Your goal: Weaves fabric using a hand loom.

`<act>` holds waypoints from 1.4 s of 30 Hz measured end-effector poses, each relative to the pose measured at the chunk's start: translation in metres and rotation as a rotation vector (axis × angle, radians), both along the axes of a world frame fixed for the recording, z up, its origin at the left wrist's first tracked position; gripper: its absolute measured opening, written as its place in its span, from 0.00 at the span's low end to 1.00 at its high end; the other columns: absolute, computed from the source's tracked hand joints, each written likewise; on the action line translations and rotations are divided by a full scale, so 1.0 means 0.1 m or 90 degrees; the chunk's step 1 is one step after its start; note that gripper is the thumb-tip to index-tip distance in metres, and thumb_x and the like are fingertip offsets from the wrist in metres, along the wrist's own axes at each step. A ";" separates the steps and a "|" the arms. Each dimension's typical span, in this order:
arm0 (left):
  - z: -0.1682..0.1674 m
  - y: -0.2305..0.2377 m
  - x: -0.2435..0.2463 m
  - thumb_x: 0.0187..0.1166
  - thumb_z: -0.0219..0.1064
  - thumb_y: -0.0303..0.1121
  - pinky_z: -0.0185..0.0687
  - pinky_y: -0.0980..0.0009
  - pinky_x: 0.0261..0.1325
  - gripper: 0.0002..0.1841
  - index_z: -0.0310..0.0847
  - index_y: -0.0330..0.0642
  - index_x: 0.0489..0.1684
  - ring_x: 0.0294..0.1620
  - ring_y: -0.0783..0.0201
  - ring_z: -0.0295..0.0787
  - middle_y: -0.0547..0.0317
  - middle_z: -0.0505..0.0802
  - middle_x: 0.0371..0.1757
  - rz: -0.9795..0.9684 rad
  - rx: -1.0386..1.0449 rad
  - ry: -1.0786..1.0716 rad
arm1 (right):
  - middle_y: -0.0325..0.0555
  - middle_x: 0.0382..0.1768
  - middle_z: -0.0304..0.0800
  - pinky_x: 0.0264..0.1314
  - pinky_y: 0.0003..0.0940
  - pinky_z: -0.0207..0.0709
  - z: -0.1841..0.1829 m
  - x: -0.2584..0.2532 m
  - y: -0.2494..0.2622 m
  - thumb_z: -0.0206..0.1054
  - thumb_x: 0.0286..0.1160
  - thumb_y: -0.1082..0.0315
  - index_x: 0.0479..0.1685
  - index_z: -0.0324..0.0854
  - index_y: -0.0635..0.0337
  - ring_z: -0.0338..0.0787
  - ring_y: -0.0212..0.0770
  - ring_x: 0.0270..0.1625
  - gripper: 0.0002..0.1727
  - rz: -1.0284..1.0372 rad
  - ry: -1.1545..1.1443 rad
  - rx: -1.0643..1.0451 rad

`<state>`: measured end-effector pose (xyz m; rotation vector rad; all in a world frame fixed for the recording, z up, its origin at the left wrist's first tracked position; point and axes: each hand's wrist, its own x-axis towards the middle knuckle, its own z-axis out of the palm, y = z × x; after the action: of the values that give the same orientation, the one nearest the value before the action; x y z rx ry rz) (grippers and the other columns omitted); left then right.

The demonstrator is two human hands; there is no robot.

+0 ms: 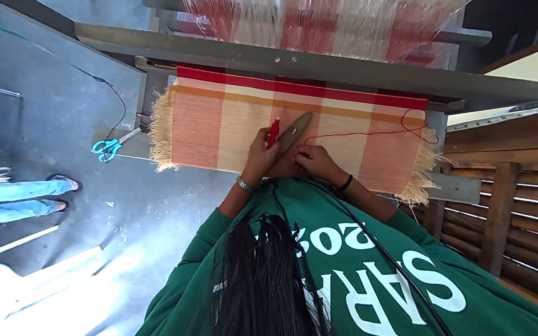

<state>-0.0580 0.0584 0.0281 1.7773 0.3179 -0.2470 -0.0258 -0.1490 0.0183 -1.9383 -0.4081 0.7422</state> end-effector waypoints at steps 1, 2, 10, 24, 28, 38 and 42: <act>0.04 0.03 0.01 0.82 0.63 0.31 0.80 0.70 0.25 0.20 0.74 0.38 0.71 0.25 0.67 0.81 0.52 0.88 0.44 0.021 -0.050 0.011 | 0.44 0.31 0.94 0.42 0.40 0.90 0.00 0.00 -0.06 0.59 0.86 0.66 0.37 0.87 0.61 0.94 0.37 0.33 0.13 -0.011 -0.006 -0.005; 0.08 0.08 0.01 0.83 0.62 0.29 0.74 0.74 0.19 0.16 0.76 0.38 0.68 0.18 0.70 0.76 0.56 0.85 0.35 0.041 -0.109 0.020 | 0.45 0.32 0.94 0.44 0.41 0.91 -0.01 0.00 -0.12 0.59 0.86 0.66 0.38 0.87 0.62 0.95 0.38 0.34 0.13 -0.029 -0.001 -0.012; 0.31 0.75 -0.03 0.86 0.60 0.29 0.67 0.82 0.17 0.07 0.77 0.43 0.56 0.14 0.78 0.69 0.69 0.82 0.25 0.119 -0.183 0.019 | 0.51 0.43 0.96 0.49 0.40 0.92 -0.01 0.06 -0.53 0.50 0.92 0.69 0.50 0.81 0.67 0.97 0.41 0.40 0.15 -0.220 0.169 0.065; 0.52 -0.04 0.15 0.90 0.57 0.35 0.80 0.72 0.27 0.16 0.72 0.33 0.66 0.24 0.69 0.81 0.56 0.86 0.34 -0.134 -0.104 0.007 | 0.49 0.53 0.93 0.64 0.39 0.87 0.14 0.05 -0.43 0.51 0.91 0.68 0.53 0.82 0.65 0.94 0.38 0.54 0.14 -0.221 0.125 0.142; 0.22 -0.35 0.30 0.88 0.62 0.33 0.78 0.71 0.29 0.13 0.75 0.35 0.63 0.26 0.67 0.81 0.52 0.89 0.41 -0.231 -0.058 -0.003 | 0.48 0.49 0.92 0.54 0.39 0.88 0.31 0.10 -0.72 0.49 0.90 0.67 0.52 0.82 0.66 0.93 0.38 0.46 0.16 -0.194 0.059 0.083; 0.08 -0.43 0.33 0.83 0.62 0.30 0.89 0.55 0.46 0.26 0.63 0.35 0.78 0.40 0.53 0.90 0.43 0.89 0.50 -0.168 0.155 -0.127 | 0.37 0.64 0.89 0.44 0.30 0.82 0.60 0.11 -1.57 0.46 0.85 0.61 0.35 0.84 0.43 0.89 0.33 0.46 0.18 -0.424 0.093 0.559; 0.10 -0.45 0.31 0.82 0.61 0.27 0.88 0.52 0.53 0.17 0.72 0.36 0.67 0.50 0.48 0.89 0.40 0.85 0.57 -0.224 0.256 -0.167 | 0.30 0.32 0.84 0.40 0.29 0.79 0.69 0.12 -1.69 0.44 0.87 0.56 0.32 0.81 0.41 0.83 0.30 0.34 0.20 -0.435 0.071 0.654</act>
<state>-0.0268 0.0131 0.0378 2.2332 -0.1487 -0.2031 -0.0140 -0.3179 0.0875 -0.9373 -0.0065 0.1088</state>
